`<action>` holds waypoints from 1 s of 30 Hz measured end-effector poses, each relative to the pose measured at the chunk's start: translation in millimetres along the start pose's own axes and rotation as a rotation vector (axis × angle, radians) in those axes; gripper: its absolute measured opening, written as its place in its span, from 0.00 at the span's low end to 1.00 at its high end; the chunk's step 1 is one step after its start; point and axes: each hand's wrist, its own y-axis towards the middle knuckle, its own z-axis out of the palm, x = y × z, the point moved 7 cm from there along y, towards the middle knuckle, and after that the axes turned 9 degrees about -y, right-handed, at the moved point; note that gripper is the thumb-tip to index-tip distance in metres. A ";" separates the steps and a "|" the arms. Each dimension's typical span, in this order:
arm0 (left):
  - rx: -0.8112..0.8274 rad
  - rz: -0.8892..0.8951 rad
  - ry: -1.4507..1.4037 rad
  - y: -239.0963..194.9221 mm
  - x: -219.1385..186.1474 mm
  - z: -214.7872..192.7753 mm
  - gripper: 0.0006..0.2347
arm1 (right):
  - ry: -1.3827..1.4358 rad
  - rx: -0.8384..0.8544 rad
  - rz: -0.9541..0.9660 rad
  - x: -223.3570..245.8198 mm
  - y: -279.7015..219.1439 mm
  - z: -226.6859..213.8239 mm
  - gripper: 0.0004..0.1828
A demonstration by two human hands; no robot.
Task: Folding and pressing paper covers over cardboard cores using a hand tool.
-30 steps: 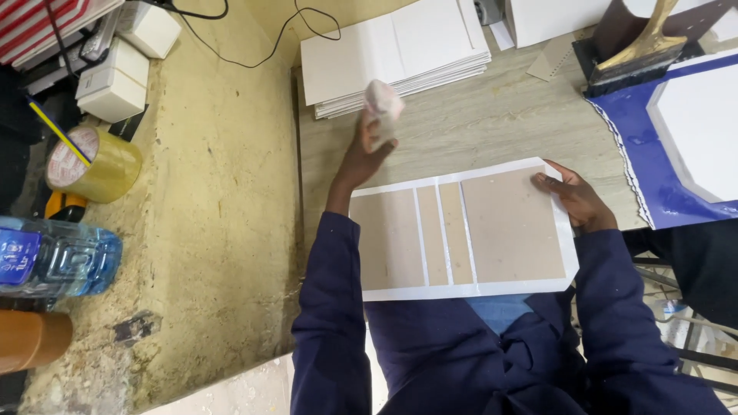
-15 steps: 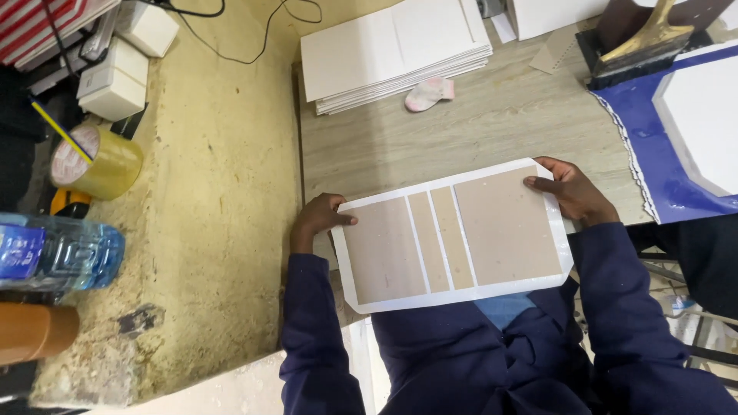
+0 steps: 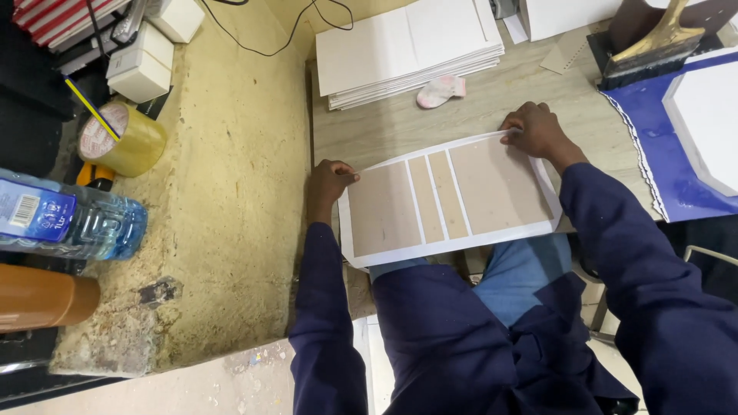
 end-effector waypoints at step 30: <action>-0.063 0.477 0.304 37.9 -60.6 165.1 0.01 | -0.332 0.164 -0.153 182.9 -11.4 35.5 0.21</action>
